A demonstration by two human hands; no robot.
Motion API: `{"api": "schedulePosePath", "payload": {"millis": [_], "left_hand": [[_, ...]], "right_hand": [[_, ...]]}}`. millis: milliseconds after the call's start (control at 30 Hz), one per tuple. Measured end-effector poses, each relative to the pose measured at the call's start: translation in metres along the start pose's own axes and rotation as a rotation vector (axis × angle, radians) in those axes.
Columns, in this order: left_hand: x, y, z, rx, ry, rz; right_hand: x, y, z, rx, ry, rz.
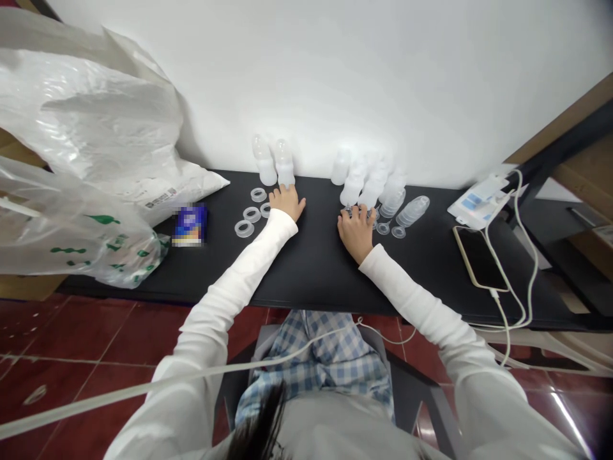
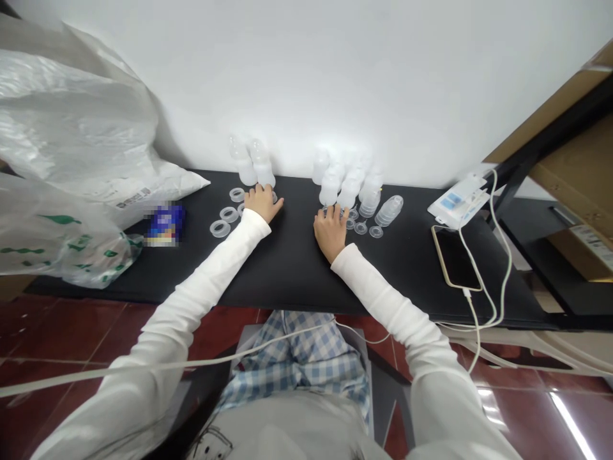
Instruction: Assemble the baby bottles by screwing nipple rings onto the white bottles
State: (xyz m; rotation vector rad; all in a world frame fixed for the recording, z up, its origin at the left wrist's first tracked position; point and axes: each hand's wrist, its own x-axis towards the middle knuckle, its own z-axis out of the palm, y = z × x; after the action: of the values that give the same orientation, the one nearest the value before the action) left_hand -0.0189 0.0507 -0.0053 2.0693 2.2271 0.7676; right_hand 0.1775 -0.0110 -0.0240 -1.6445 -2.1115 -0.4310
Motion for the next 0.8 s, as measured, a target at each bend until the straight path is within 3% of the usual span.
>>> {"api": "schedulePosePath", "payload": {"millis": [133, 333, 533, 667, 800], "left_hand": [[-0.004, 0.005, 0.001, 0.073, -0.025, 0.061], [-0.019, 0.024, -0.007, 0.097, -0.137, 0.15], [-0.038, 0.037, -0.002, -0.046, -0.162, 0.241], [-0.038, 0.034, 0.006, -0.308, -0.108, 0.25], [-0.033, 0.033, 0.015, -0.95, -0.125, 0.05]], "right_hand": [[0.002, -0.001, -0.005, 0.027, -0.032, -0.023], [0.0, -0.005, -0.012, 0.032, 0.016, -0.09], [-0.001, -0.001, -0.019, 0.148, 0.07, -0.092], [-0.001, 0.002, -0.021, 0.243, 0.124, -0.04], [-0.001, 0.004, -0.018, 0.352, 0.185, 0.014]]}}
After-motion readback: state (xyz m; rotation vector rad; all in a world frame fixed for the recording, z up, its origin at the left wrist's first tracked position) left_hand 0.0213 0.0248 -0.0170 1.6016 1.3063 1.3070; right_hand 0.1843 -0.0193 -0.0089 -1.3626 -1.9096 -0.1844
